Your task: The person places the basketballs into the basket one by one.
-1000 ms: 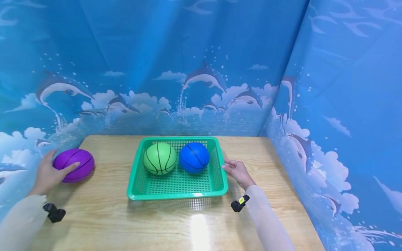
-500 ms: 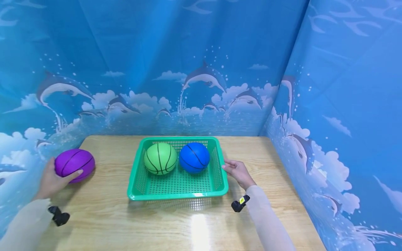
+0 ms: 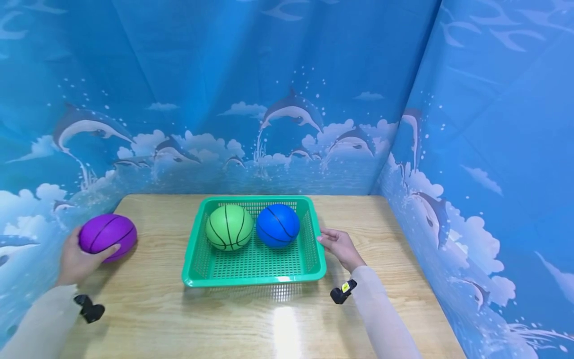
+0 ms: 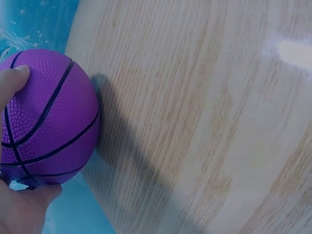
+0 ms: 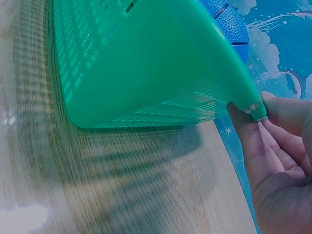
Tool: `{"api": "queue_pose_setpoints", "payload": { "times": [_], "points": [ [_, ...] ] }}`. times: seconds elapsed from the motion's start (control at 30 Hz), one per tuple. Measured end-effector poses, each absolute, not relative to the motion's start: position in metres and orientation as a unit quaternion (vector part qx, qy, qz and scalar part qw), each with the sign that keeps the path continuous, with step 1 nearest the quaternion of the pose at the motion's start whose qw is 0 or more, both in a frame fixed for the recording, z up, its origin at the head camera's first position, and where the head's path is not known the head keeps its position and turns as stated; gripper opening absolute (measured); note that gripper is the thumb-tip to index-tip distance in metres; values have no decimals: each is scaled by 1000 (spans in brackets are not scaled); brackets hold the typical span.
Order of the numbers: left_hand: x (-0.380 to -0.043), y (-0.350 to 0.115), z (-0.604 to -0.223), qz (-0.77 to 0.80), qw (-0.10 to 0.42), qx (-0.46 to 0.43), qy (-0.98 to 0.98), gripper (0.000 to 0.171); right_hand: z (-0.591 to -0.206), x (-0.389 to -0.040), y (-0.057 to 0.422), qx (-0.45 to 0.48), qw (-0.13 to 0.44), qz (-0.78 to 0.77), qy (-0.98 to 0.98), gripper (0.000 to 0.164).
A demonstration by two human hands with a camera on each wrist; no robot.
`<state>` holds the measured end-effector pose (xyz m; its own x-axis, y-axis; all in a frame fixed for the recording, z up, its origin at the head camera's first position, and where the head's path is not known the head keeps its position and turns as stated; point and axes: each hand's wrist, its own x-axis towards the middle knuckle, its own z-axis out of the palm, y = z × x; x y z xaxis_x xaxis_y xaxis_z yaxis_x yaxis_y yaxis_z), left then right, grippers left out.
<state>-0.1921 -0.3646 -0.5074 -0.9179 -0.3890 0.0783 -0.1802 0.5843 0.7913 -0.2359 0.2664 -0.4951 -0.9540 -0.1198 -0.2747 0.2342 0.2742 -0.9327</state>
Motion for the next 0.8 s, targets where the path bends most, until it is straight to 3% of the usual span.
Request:
{"api": "queue_pose_setpoints", "payload": {
  "times": [0.43, 0.8],
  "points": [
    [-188, -360, -505, -439, 143, 173, -870, 99, -495, -234, 267, 35, 154, -601, 783, 55],
    [-204, -326, -438, -438, 179, 55, -879, 102, -495, -236, 266, 39, 151, -606, 780, 56]
  ]
}}
